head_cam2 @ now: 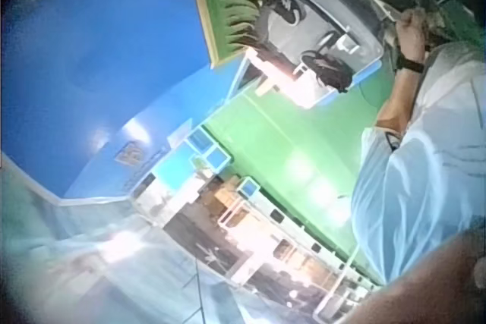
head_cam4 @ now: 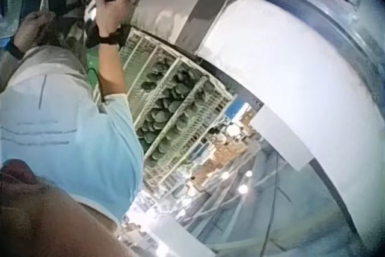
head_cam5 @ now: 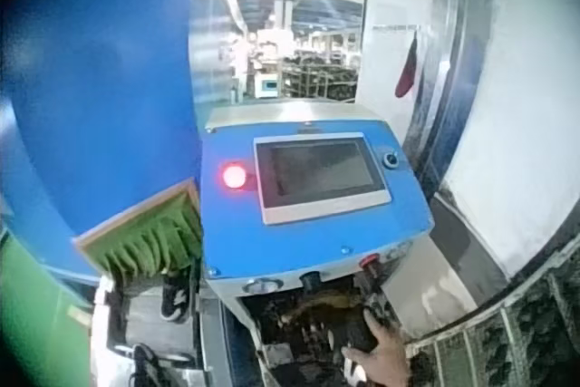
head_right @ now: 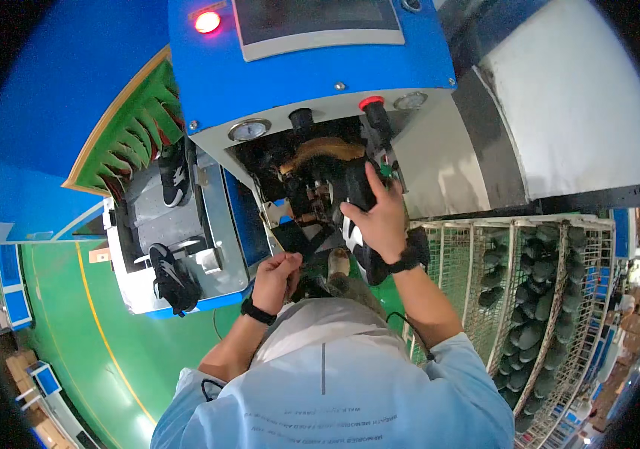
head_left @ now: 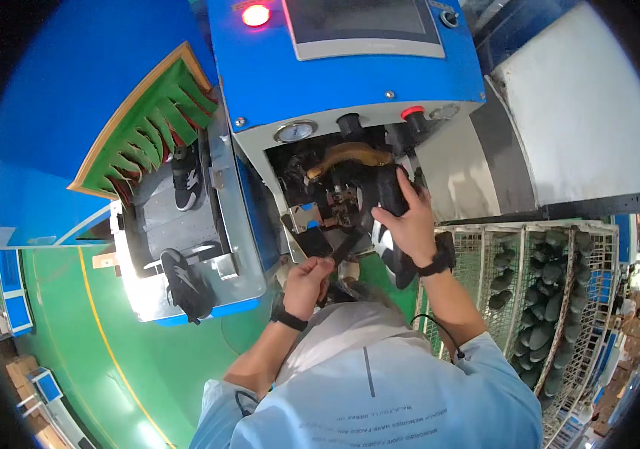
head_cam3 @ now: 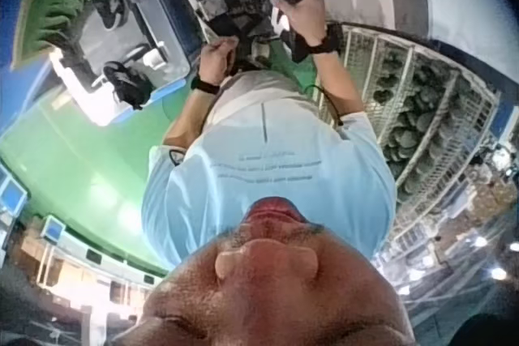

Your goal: Operating a heel lasting machine and handling shoes on a conveyor belt within a factory environment.

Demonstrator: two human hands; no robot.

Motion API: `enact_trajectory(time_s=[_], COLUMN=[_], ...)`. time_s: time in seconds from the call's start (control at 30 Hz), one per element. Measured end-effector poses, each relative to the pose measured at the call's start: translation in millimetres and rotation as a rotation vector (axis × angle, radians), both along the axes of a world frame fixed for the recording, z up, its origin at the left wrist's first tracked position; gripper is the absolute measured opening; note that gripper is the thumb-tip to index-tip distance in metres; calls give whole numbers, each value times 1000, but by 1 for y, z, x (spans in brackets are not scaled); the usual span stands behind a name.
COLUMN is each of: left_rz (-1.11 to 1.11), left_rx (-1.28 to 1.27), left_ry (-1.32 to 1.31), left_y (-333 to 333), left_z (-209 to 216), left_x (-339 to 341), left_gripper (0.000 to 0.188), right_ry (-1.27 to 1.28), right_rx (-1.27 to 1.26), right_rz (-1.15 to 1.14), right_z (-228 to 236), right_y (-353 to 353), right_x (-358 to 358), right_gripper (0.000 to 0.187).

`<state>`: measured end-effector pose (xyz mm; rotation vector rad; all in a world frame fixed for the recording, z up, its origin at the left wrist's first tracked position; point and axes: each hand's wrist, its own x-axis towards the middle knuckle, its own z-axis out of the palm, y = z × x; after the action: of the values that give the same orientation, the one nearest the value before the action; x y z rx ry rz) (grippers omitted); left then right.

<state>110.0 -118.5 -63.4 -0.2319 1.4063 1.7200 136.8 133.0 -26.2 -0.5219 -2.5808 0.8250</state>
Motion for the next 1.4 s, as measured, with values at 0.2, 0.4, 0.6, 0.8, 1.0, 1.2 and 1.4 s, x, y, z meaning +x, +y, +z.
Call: enact_trajectory(time_s=[0.2, 0.4, 0.6, 0.8, 1.0, 1.2, 1.4], left_rz=[117, 153, -123, -330, -427, -702, -745], left_rx=[37, 121, 13, -6, 133, 644, 263], left_ry=[-168, -185, -158, -62, -266, -882, -620], left_y=[3, 2, -10, -14, -6, 5, 12], left_z=[-43, -72, -88, -57, -43, -53, -46], left_x=[-17, -47, -39, -37, -32, -37, -5], left_gripper=[23, 22, 26, 24, 40, 57, 49], right_ry=[-360, -456, -271, -89, 27, -243, 3], right_rx=[191, 228, 316, 302, 362, 270, -801], right_rz=[7, -87, -74, -140, -173, 258, -32], right_z=[-8, -15, -32, -37, -30, 42, 13], right_y=[-40, -54, -45, -49, -87, -107, -64], right_x=[-50, -84, -68, -46, 18, 119, 95], right_gripper=[87, 86, 87, 86, 79, 81, 95])
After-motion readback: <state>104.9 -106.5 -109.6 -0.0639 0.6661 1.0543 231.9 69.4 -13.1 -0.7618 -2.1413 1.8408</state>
